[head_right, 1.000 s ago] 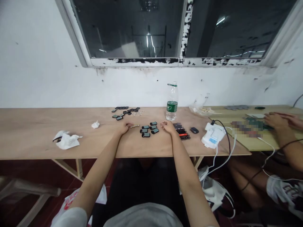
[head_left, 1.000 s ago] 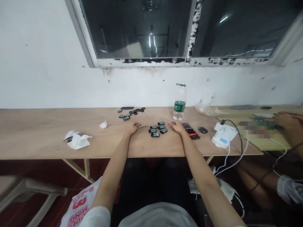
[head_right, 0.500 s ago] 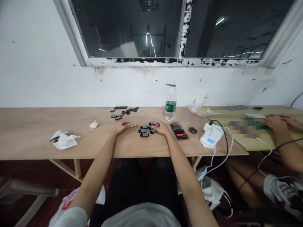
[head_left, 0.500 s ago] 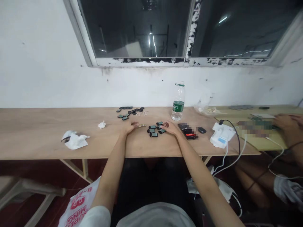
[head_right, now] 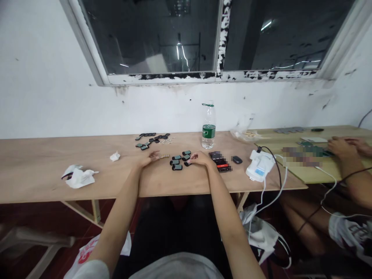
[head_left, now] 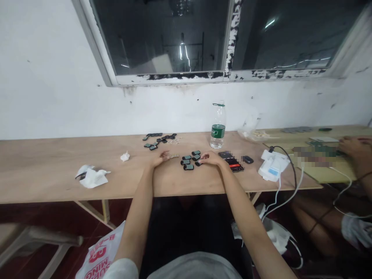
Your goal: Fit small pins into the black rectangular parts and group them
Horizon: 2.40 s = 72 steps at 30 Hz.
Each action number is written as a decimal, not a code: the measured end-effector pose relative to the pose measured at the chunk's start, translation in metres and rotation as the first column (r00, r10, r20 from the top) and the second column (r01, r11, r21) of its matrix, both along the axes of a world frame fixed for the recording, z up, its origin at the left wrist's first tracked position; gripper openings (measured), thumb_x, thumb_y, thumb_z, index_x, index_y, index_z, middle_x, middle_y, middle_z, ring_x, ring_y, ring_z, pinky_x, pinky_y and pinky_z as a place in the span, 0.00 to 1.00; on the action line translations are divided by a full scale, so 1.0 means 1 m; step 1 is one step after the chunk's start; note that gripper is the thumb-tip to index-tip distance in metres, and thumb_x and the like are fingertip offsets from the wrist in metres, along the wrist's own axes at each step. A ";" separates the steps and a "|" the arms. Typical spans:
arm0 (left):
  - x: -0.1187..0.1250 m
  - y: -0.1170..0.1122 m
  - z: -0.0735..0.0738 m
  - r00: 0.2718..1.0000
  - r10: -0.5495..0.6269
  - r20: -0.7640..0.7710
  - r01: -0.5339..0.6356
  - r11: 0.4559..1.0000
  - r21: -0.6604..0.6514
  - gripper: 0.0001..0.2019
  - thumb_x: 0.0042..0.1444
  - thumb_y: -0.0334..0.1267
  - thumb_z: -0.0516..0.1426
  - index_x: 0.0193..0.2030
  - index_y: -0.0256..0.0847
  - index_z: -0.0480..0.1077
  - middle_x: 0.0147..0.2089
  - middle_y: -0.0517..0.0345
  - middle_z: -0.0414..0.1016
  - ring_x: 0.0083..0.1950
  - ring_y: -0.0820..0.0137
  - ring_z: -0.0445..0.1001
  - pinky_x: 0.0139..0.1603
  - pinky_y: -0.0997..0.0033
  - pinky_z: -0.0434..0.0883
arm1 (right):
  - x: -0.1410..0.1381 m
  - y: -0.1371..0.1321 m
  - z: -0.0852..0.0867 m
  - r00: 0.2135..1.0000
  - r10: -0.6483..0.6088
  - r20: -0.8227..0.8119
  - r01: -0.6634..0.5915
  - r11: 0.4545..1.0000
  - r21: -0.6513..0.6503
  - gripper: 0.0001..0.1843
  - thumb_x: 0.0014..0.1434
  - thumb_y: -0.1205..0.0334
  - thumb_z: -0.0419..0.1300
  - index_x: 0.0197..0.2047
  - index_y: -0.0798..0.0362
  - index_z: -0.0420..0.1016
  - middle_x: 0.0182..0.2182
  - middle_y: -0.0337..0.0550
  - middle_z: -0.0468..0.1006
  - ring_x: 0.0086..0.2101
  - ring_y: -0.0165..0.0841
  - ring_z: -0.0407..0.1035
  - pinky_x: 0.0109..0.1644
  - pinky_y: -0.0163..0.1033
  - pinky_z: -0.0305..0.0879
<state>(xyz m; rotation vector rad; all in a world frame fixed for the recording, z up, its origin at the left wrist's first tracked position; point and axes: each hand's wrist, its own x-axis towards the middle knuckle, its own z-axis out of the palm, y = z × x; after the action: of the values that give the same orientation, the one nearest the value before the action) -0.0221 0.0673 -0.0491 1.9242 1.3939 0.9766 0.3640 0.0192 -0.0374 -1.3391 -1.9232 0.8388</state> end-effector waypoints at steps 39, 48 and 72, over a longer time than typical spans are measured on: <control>0.108 -0.039 0.016 0.937 -0.220 -0.273 0.317 0.863 0.394 0.16 0.72 0.40 0.49 0.60 0.42 0.72 0.59 0.47 0.70 0.60 0.58 0.72 0.68 0.57 0.69 | -0.051 0.007 -0.010 0.771 -0.080 -0.632 0.132 0.991 0.035 0.27 0.45 0.44 0.79 0.37 0.51 0.76 0.32 0.44 0.83 0.26 0.36 0.78 0.33 0.41 0.78; 0.114 -0.044 0.014 0.940 -0.208 -0.271 0.313 0.842 0.439 0.17 0.72 0.42 0.51 0.60 0.42 0.75 0.58 0.46 0.74 0.61 0.56 0.74 0.67 0.55 0.70 | -0.056 0.001 -0.007 0.744 -0.067 -0.664 0.101 0.995 0.012 0.27 0.43 0.44 0.80 0.36 0.52 0.77 0.32 0.45 0.84 0.27 0.36 0.78 0.33 0.40 0.77; 0.112 -0.022 -0.007 0.923 -0.274 0.271 0.243 0.960 0.142 0.17 0.51 0.43 0.70 0.47 0.40 0.81 0.49 0.50 0.83 0.45 0.60 0.81 0.50 0.57 0.79 | -0.054 -0.010 0.001 0.766 0.082 -0.638 -0.083 0.996 0.030 0.25 0.42 0.47 0.78 0.35 0.53 0.77 0.28 0.39 0.80 0.24 0.30 0.72 0.29 0.36 0.69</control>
<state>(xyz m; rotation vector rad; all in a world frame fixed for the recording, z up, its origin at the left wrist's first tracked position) 0.0895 0.0451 -0.0558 1.8901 0.9131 1.1632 0.3098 0.0095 -0.0359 -0.8058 -1.4318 1.1601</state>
